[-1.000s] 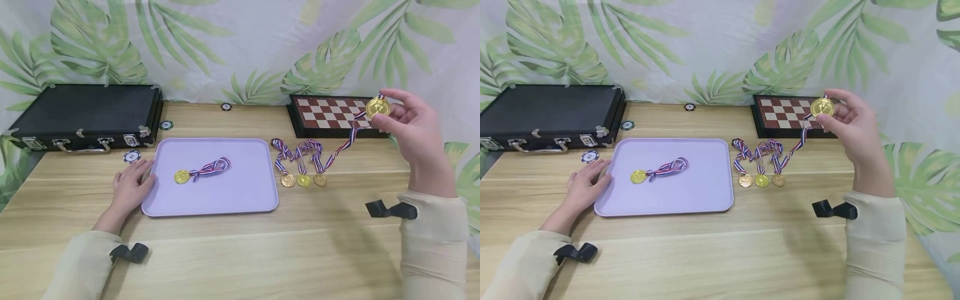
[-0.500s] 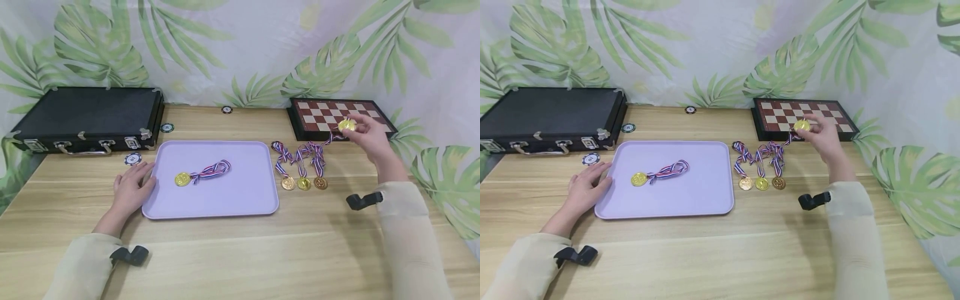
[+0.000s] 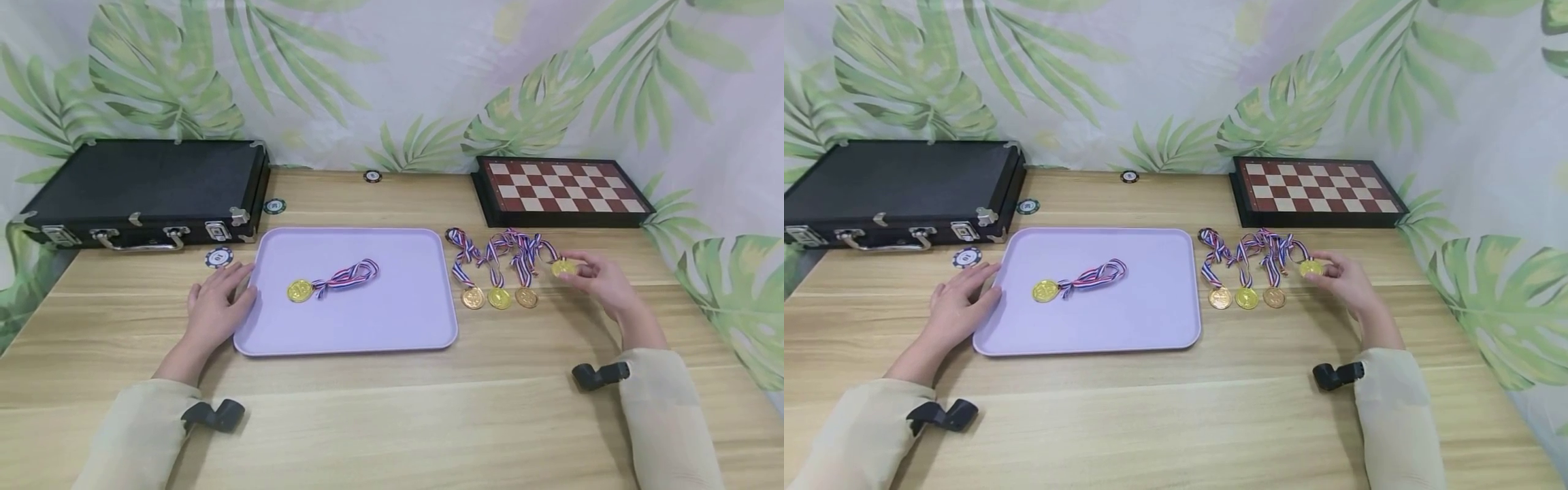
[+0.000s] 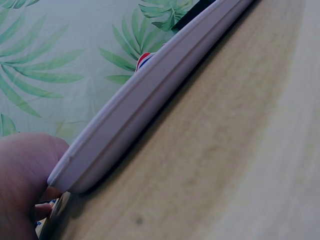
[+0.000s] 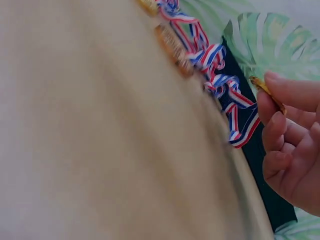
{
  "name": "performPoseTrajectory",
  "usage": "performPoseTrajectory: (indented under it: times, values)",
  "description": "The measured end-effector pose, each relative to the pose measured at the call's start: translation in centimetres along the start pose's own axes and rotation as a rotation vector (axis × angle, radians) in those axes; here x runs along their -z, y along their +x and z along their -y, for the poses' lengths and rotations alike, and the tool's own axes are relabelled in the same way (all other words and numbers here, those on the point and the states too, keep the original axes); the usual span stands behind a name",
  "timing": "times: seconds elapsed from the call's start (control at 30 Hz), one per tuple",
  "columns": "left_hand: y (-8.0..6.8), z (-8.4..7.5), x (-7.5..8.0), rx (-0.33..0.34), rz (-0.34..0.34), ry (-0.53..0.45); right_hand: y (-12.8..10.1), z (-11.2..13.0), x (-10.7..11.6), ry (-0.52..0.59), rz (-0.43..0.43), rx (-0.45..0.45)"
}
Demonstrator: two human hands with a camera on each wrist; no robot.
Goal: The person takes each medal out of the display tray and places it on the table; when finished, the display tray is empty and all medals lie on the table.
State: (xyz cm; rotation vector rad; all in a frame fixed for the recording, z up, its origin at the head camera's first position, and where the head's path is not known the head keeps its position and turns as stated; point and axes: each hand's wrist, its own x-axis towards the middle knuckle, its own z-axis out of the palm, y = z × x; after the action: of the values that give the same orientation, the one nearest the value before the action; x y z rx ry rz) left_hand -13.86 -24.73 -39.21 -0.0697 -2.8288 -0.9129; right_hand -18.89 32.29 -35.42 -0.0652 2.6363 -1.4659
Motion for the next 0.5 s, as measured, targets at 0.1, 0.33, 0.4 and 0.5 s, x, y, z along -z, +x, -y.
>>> performPoseTrajectory:
  times: [0.1,0.33,0.4,0.5]
  values:
    - [0.0,-0.1,0.0,0.000,0.001,0.000,-0.7,-0.8,-0.1,-0.012,0.028,-0.019]
    - [0.1,-0.2,0.1,-0.002,-0.003,-0.006,-1.3,-1.9,-0.8,-0.115,0.080,0.022]
    - [0.0,-0.1,0.0,-0.002,-0.003,-0.003,-1.4,-1.9,-1.0,-0.147,0.087,0.050]
    - [0.0,-0.1,-0.1,-0.003,-0.004,-0.001,-1.4,-2.0,-1.1,-0.187,0.094,0.084]
